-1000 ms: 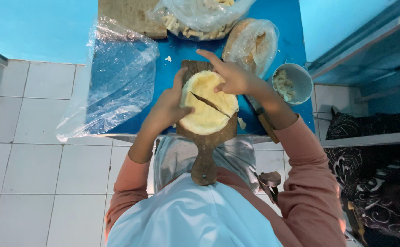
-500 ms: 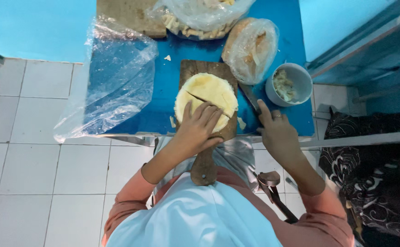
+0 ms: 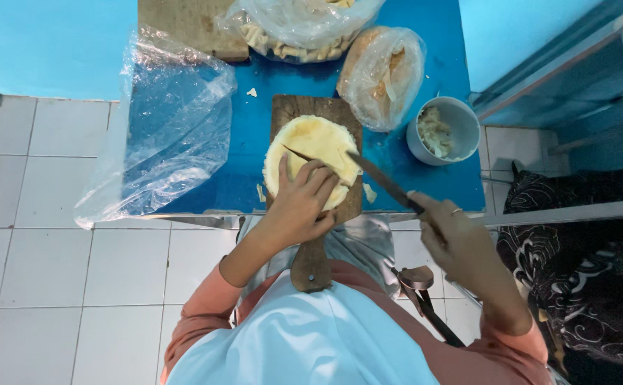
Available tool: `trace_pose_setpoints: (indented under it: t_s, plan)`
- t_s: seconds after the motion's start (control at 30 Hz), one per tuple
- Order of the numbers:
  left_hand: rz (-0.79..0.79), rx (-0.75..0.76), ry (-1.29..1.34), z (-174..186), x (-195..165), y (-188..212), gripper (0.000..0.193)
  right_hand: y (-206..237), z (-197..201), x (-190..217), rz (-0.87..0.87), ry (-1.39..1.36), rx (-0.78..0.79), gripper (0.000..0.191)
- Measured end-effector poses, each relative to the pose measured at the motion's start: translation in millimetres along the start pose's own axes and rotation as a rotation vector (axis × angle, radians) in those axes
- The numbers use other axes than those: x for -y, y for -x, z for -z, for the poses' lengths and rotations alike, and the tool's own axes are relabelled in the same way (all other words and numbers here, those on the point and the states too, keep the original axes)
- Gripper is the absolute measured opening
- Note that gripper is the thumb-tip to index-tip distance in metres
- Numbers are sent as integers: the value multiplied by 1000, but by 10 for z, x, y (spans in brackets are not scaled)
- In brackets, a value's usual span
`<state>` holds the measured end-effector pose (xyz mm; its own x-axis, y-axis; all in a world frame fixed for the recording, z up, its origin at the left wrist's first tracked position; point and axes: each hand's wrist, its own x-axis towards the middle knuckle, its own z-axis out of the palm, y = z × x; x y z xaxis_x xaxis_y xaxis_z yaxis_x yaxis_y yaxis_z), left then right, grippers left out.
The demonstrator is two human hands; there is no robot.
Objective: The person handles a stack of thin round pancakes on a wooden board, peeling and aligning the layers by hand. They then use a knife to cut the stack into wedge portions and stack the cut pieces on the board.
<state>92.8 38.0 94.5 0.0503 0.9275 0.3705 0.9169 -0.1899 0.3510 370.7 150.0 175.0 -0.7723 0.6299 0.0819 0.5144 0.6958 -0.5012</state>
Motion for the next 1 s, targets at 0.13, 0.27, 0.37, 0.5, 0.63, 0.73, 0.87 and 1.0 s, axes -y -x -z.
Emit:
trace_pose_setpoints:
  t_s: [0.13, 0.27, 0.37, 0.5, 0.63, 0.73, 0.87, 1.0]
  plan:
    - [-4, -1, -7, 26, 6, 26, 61, 43, -38, 126, 17, 102, 56, 54]
    - [-4, -46, -39, 19, -23, 72, 63, 81, -42, 155, 81, 83, 109, 67]
    - [-17, -71, -85, 9, -55, 140, 60, 101, -53, 157, 31, 124, 148, 68]
    - [-40, -77, -74, 10, -84, 247, 58, 118, -76, 151, 24, 124, 177, 79]
    - [-30, -72, -59, 15, -108, 309, 56, 121, -97, 141, 49, 182, 194, 85]
    - [-20, -72, -78, 24, -128, 328, 56, 129, -114, 151, 61, 200, 195, 83]
    - [-14, -64, -78, 34, -139, 337, 55, 131, -145, 201, 179, 328, 127, 72]
    - [-10, -66, -98, 30, -144, 338, 54, 87, -130, 240, 271, 501, 208, 85]
